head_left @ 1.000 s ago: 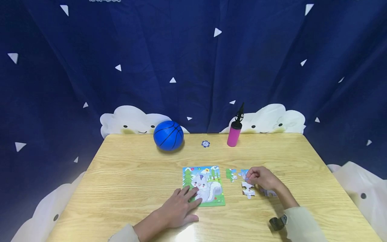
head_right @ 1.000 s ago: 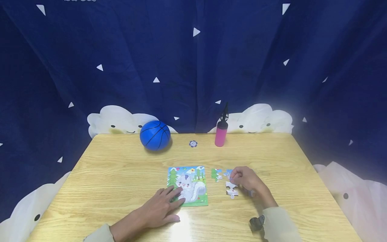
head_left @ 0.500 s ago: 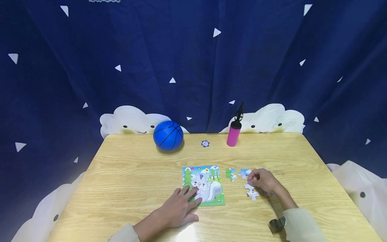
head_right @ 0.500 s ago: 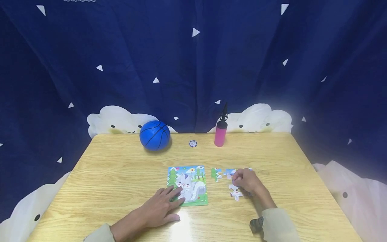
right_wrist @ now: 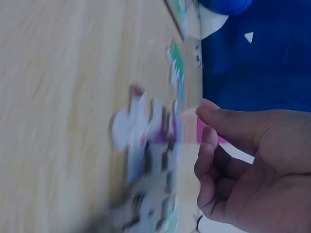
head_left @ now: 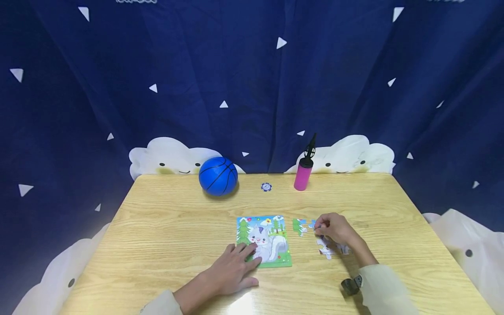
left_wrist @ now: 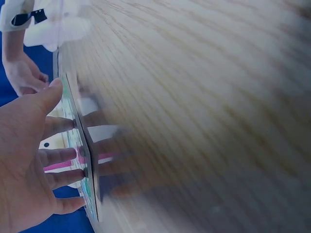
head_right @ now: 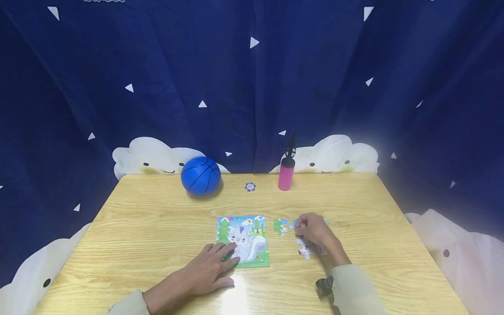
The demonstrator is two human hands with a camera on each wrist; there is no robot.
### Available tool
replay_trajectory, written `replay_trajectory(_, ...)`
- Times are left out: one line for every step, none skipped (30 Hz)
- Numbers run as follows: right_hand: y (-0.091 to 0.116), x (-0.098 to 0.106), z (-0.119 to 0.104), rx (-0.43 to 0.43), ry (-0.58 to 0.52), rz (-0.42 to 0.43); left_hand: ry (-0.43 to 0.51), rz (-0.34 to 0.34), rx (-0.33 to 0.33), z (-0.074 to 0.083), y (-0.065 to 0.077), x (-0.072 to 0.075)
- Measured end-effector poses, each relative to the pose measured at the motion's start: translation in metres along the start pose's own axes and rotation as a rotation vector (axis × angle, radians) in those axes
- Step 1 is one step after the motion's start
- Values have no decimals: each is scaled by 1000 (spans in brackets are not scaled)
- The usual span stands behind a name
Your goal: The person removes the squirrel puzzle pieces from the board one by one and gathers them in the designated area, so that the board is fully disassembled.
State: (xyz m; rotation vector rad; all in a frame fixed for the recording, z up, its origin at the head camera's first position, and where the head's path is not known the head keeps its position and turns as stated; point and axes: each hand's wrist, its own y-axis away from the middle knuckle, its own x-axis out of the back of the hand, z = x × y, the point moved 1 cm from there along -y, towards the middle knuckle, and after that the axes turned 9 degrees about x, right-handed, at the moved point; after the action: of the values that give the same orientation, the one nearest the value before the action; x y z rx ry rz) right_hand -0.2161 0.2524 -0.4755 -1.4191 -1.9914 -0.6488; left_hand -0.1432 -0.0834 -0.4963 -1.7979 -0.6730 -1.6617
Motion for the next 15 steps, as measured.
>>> replay_trajectory(-2, -2, -3, 8, -8, -1, 9, 0, 0, 0, 0, 0)
replay_trajectory(-5, -4, -7, 17, -8, 1, 17, -4, 1, 1, 0, 1)
replay_trajectory(-8, -6, -11, 16, -11, 4, 25, -11, 3, 1, 0, 2)
replay_trajectory(-11, -9, -15, 16, -8, 7, 35, -17, 6, 1, 0, 2)
replay_trajectory(-15, -12, -20, 22, -3, 6, 44, -23, 9, 1, 0, 3)
replay_trajectory(-19, -14, -25, 25, 5, 6, 51, -30, 12, 1, 0, 4)
replay_trajectory(-23, -18, -30, 30, 10, 3, 58, -29, 12, 1, 0, 4)
replay_trajectory(-28, -21, -36, 32, 16, 2, 59, -33, 14, 1, 0, 4)
replay_trajectory(-32, -26, -42, 32, 16, -2, 60, -31, 16, 1, 0, 4)
replay_trajectory(-37, -31, -47, 44, 17, -10, 55, -30, 16, 1, 0, 4)
replay_trajectory(-41, -36, -53, 54, 13, -20, 47, -25, 15, 0, 0, 4)
replay_trajectory(-44, -42, -59, 64, 4, -30, 41, -17, 12, 0, 1, 4)
replay_trajectory(-48, -49, -64, 72, -1, -39, 38, -21, 13, 0, 2, 3)
replay_trajectory(-50, -56, -69, 83, -3, -47, 34, -21, 14, 0, 2, 3)
replay_trajectory(-53, -63, -73, 93, -11, -54, 32, -16, 12, 0, 3, 2)
